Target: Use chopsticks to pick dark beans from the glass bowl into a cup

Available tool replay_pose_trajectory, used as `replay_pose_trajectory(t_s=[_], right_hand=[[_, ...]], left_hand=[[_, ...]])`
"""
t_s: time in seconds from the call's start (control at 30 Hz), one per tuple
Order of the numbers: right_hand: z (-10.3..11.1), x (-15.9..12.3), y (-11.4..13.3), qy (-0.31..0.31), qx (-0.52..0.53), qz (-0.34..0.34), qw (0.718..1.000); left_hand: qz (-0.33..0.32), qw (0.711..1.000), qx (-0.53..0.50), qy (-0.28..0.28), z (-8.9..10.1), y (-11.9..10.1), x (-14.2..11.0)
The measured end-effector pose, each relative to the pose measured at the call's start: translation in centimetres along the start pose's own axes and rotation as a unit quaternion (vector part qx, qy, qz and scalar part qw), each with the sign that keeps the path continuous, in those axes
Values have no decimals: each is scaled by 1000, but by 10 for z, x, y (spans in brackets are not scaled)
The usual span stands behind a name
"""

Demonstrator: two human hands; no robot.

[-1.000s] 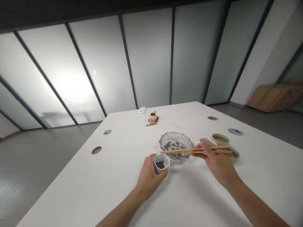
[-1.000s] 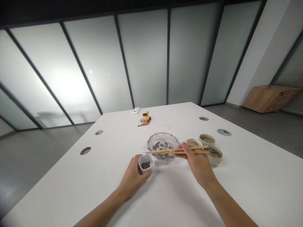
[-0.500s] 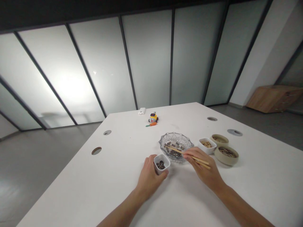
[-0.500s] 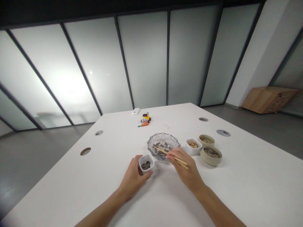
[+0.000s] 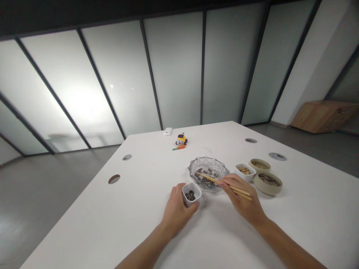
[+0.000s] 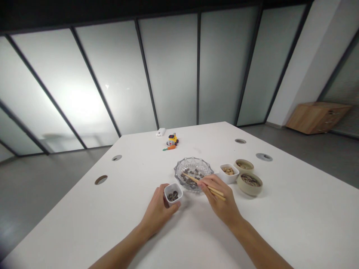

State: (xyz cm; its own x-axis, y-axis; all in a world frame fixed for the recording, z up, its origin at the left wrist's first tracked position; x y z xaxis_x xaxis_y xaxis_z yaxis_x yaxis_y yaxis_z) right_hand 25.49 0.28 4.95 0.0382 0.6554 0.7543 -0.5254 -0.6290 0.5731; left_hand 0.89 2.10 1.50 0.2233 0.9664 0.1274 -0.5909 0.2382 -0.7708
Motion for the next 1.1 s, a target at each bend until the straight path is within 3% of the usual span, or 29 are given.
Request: replay_pose_trajectory(t_s=[0.17,0.47,0.83,1.1], right_hand=[[2,1,-1,-14,-8,6,1000],[-1,2,4,22,19,-4,1000],[3,1,0,-18,-8,4,1000],[-2,-1,-5,28,21,-22,999]], left_hand=[[-2,1000,-2,2,0,0,-1],[-9,1000,3,0,0,-1,0],[1,1000,4,-2,0,-1,0],[-9,1000,0,-3,0,-1,-1]])
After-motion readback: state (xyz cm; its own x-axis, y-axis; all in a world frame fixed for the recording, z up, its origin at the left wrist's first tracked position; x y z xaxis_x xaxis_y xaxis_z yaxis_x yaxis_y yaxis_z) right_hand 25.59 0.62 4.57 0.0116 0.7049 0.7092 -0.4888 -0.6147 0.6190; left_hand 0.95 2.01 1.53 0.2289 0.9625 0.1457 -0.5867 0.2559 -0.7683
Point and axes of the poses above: each hand's wrist, its own x-axis towards the middle knuckle, its own z-axis out of the back of the hand, y = z × x, the point moved 3 cm from there along x, towards the middle knuckle, and after that the axes turned 3 degrees about x, right-handed, at the moved point
